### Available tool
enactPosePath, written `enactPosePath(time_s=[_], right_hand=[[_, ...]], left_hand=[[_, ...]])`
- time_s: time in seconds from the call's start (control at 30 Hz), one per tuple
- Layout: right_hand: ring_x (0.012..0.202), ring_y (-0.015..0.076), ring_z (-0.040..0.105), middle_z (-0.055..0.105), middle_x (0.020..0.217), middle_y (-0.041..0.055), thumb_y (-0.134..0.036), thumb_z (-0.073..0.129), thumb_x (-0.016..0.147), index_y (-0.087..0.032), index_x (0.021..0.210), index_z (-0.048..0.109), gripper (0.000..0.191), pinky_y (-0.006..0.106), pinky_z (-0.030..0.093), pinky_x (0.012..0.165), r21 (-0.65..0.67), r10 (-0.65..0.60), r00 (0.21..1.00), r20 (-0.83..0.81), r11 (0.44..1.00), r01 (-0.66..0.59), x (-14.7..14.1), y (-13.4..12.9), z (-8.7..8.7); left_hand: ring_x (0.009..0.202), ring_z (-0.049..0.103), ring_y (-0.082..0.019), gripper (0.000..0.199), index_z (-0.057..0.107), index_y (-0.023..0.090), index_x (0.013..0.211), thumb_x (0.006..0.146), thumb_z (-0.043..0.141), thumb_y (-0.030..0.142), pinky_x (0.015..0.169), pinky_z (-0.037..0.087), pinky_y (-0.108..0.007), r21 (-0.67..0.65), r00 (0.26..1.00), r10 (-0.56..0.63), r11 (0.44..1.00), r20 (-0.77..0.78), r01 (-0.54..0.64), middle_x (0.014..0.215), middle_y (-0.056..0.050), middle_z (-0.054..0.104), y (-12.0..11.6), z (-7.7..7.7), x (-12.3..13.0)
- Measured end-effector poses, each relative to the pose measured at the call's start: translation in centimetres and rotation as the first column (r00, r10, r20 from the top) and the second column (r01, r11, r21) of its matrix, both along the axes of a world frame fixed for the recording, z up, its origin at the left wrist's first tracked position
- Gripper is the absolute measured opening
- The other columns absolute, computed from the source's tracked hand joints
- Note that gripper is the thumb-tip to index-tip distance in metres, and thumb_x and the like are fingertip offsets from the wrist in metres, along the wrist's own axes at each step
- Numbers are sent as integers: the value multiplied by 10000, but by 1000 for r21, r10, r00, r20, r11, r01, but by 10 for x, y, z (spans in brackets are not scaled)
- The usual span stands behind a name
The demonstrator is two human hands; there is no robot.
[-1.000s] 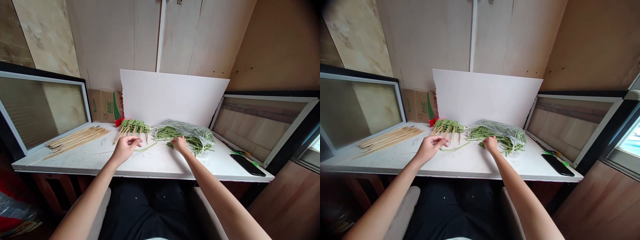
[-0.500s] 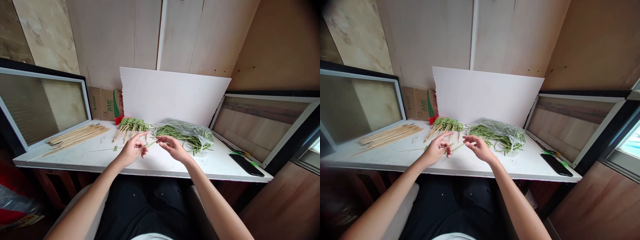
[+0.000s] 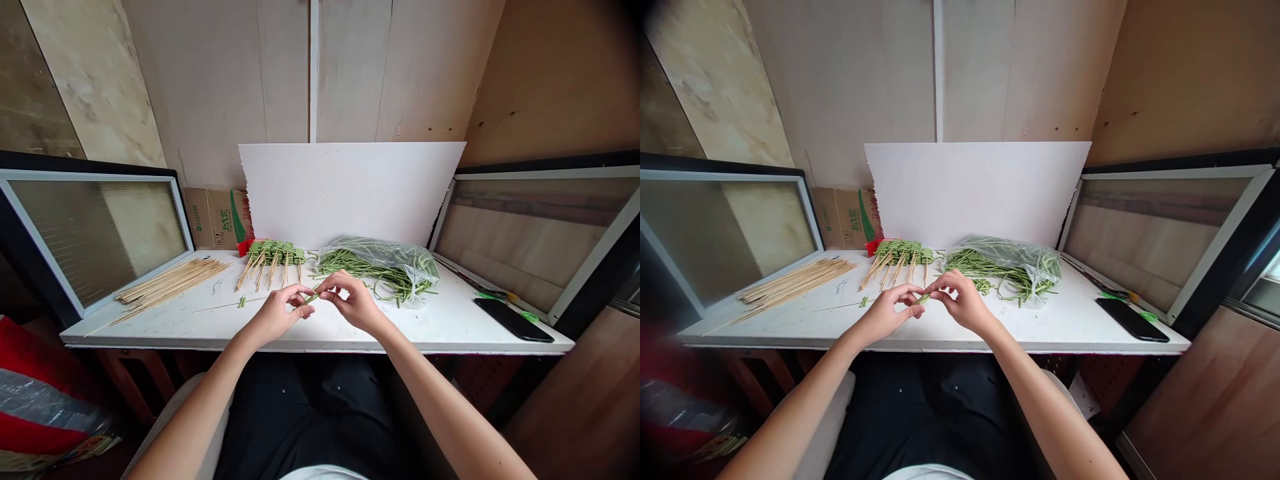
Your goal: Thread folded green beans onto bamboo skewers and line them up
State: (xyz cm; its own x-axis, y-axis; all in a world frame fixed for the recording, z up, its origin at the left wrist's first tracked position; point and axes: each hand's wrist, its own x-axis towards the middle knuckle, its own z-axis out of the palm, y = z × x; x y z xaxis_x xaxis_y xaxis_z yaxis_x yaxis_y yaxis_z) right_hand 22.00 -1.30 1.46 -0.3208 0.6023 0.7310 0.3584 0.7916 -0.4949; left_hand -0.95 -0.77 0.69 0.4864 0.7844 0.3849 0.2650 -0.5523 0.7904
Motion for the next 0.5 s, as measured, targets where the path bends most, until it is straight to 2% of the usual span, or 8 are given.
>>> enactPosePath(time_s=[0.07,0.17,0.3,0.5], right_hand=[[882,226,586,756,908,57,-396,700,993,-262,959,774,157,343,459,707,-3,-16,1000,-19,1000,16,3,-1,3],[891,225,587,757,925,59,-414,696,995,-259,966,767,173,349,460,721,-6,-14,1000,3,1000,14,5,-5,7],[929,239,593,752,964,72,-469,746,948,-257,1006,768,221,362,467,743,5,-3,997,80,1000,3,3,-11,9],[909,238,598,737,929,69,-486,763,927,-256,994,776,240,385,493,792,23,46,995,92,999,-48,0,-14,8]], left_hand=[[890,714,-212,282,731,204,1073,934,714,449,860,541,-330,13,1000,11,1000,-18,-10,875,-40,764,2,1,-2],[846,691,-199,266,747,197,958,950,691,456,825,530,-311,43,999,16,999,-38,-15,858,-35,756,0,5,-5],[753,632,-172,271,775,195,950,961,681,449,752,501,-288,83,999,19,996,-39,-16,812,-23,728,-8,14,-5],[771,614,-171,275,780,195,929,989,647,428,744,464,-278,138,998,13,990,-55,-5,788,-17,705,-17,21,-4]])
